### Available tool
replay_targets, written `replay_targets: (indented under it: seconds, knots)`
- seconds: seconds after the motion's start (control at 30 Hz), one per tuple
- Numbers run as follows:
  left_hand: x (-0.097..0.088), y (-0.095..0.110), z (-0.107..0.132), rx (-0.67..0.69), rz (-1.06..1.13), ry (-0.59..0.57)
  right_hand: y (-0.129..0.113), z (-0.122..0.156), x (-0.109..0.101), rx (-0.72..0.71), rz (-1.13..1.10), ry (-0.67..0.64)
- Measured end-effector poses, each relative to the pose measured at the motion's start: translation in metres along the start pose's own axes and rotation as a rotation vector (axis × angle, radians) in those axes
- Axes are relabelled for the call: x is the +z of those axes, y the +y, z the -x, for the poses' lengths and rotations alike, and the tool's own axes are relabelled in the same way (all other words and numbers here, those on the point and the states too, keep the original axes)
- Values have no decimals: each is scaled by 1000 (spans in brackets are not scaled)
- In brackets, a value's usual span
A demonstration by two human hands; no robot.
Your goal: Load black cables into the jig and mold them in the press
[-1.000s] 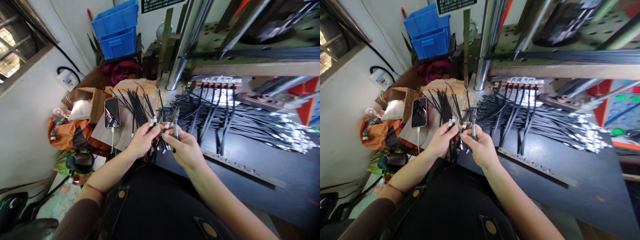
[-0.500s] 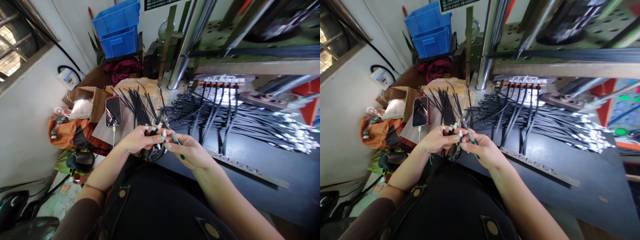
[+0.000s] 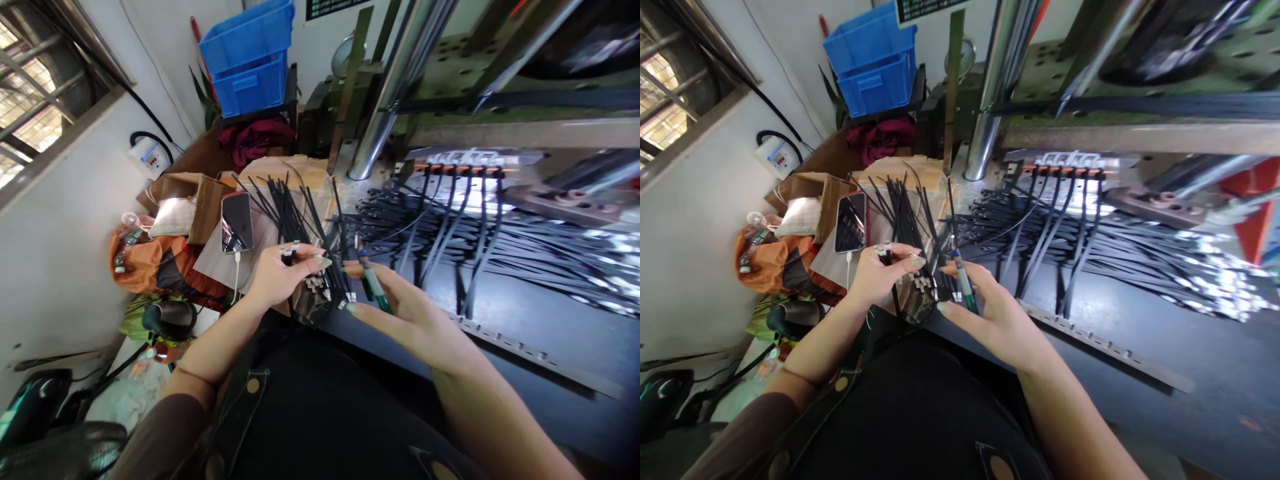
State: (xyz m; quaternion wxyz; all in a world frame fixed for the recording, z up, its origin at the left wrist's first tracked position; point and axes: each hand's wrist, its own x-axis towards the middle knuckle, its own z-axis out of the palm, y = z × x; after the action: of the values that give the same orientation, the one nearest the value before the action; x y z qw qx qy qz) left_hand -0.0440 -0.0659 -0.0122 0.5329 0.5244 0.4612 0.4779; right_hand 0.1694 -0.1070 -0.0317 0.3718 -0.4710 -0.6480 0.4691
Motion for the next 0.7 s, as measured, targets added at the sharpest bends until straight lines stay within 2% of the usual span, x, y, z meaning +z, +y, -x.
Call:
replay_targets:
  seconds: [0.17,0.33,0.57,0.7]
  knots:
    - [-3,-8,3,16,-76,9,1,15,15,-88,206,256]
    - [-5,-9,9,59,-91,6,-6,21,21,-145,408,183]
    - [1,-4,15,182,-190,18,4,27,39,-216,567,242]
    - [4,-6,16,175,-191,25,3,27,44,-229,584,224]
